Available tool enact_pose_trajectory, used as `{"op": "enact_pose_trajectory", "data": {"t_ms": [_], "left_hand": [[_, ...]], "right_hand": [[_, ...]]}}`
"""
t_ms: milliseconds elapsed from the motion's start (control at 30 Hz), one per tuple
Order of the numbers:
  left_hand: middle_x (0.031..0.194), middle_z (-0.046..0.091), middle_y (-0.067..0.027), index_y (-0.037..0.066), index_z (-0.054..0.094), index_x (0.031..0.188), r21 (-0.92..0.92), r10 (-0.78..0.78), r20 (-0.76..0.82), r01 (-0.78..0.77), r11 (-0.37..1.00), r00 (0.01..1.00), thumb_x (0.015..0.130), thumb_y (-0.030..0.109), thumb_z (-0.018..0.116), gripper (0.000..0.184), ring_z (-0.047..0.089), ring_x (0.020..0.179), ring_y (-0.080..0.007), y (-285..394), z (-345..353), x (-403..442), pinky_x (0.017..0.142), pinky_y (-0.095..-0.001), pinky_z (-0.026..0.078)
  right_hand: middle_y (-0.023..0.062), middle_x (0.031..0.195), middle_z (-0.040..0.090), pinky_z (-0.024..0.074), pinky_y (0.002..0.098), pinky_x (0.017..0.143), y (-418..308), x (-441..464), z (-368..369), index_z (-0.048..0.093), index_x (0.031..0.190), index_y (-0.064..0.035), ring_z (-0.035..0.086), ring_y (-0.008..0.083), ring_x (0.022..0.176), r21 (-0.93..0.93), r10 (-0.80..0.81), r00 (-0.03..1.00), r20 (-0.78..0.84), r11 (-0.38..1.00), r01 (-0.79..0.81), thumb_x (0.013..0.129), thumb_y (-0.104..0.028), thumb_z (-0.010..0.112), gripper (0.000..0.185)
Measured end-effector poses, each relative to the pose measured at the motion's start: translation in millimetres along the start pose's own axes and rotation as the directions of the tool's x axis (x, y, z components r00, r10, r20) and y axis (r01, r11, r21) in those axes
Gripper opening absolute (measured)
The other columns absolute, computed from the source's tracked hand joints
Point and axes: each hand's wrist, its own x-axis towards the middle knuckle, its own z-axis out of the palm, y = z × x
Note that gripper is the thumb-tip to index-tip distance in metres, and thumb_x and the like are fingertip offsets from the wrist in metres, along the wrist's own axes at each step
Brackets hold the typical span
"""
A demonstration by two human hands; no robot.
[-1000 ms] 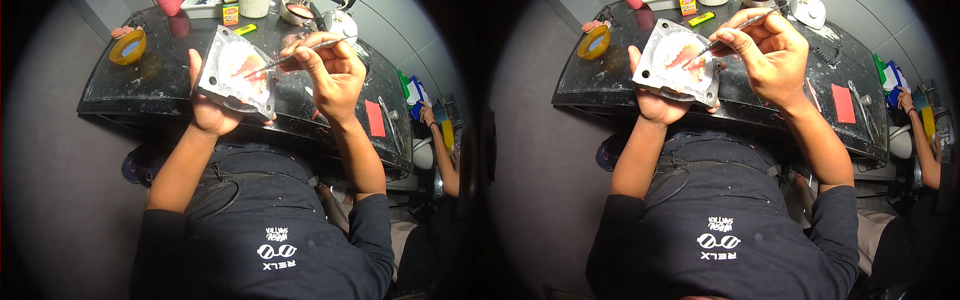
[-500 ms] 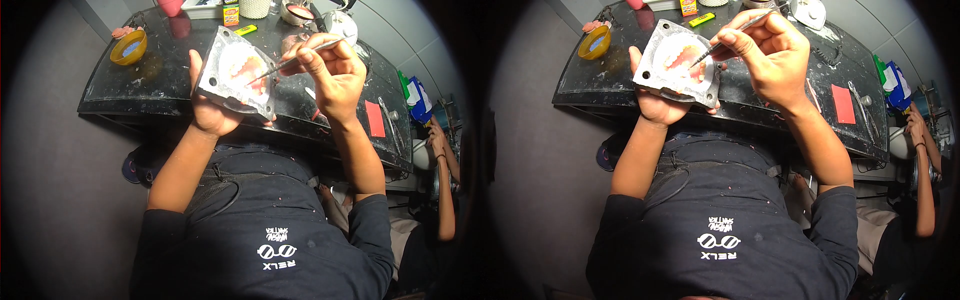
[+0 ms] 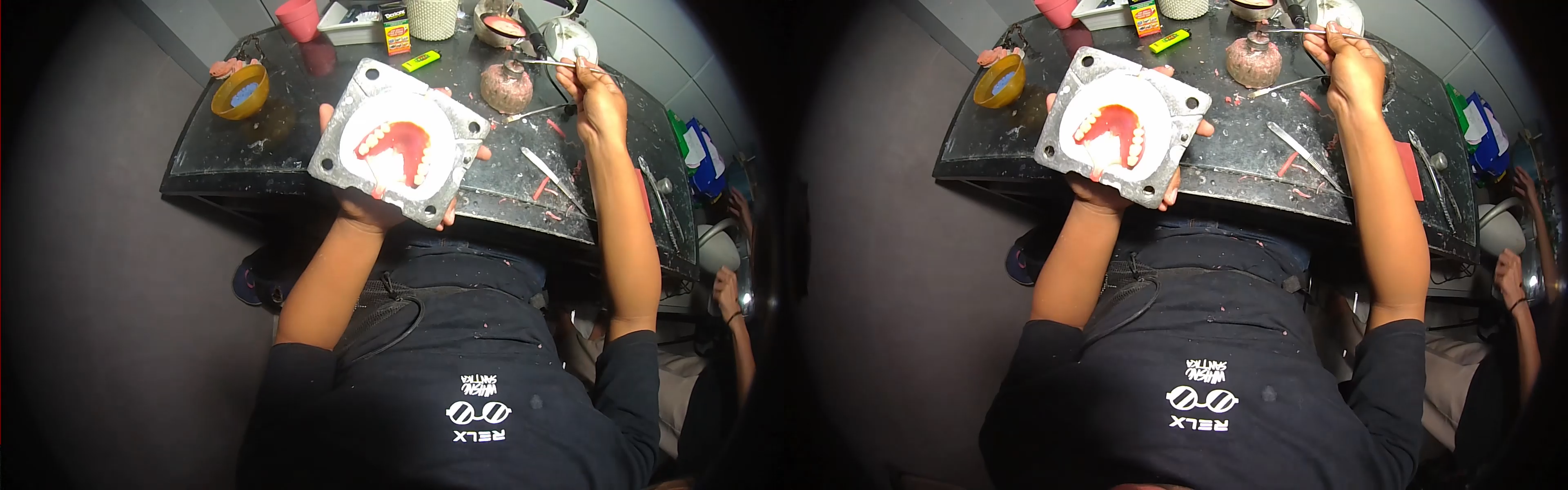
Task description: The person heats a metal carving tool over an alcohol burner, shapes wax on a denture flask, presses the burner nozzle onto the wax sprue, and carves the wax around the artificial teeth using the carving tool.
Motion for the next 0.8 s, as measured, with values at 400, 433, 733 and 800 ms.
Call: {"op": "enact_pose_trajectory", "data": {"t_ms": [400, 433, 733, 800], "left_hand": [[0.148, 0.028, -0.0493, 0.008, 0.018, 0.161, 0.133, 0.139, -0.162, -0.118, 0.984, 0.977, 0.077, 0.094, 0.047, 0.124, 0.068, 0.076, -0.0547, -7.6, 3.6, -1.3, 0.054, -0.0534, 0.062], [0.148, 0.028, -0.0493, 0.008, 0.018, 0.161, 0.13, 0.134, -0.159, -0.114, 0.985, 0.978, 0.077, 0.094, 0.047, 0.124, 0.068, 0.076, -0.0547, -7.6, 2.5, -0.5, 0.054, -0.0534, 0.062], [0.163, -0.001, -0.0397, 0.016, 0.016, 0.163, -0.043, 0.177, 0.074, -0.174, 0.984, 0.981, 0.078, 0.083, 0.063, 0.118, 0.037, 0.133, -0.0686, -0.9, -11.8, 1.7, 0.086, -0.0565, 0.063], [0.163, 0.001, -0.0384, 0.013, 0.017, 0.163, -0.096, 0.209, 0.068, -0.202, 0.975, 0.976, 0.081, 0.076, 0.068, 0.115, 0.013, 0.145, -0.0667, -4.1, -5.8, 1.5, 0.104, -0.0638, 0.051]], "right_hand": [[0.019, 0.106, 0.07, 0.0648, 0.0298, 0.086, 1.8, 3.5, -0.2, 0.057, 0.115, 0.0112, 0.073, 0.0226, 0.089, 0.058, 0.087, 0.996, 0.023, 0.994, -0.088, 0.106, -0.004, 0.052, 0.019], [0.0192, 0.106, 0.07, 0.0648, 0.0297, 0.085, 2.3, 3.4, -0.7, 0.057, 0.115, 0.0112, 0.073, 0.0226, 0.089, 0.06, 0.082, 0.996, 0.027, 0.995, -0.084, 0.106, -0.004, 0.052, 0.019], [0.0154, 0.098, 0.072, 0.0618, 0.0274, 0.07, -4.1, 3.9, -5.1, 0.064, 0.105, 0.0063, 0.071, 0.0172, 0.078, -0.151, 0.117, 0.991, 0.065, 0.983, -0.107, 0.103, -0.009, 0.06, 0.016], [0.0153, 0.095, 0.074, 0.0598, 0.0272, 0.064, -4.7, 6.9, -11.5, 0.066, 0.102, 0.0058, 0.07, 0.0161, 0.074, -0.342, 0.151, 0.979, 0.136, 0.935, -0.097, 0.1, -0.01, 0.065, 0.016]]}}
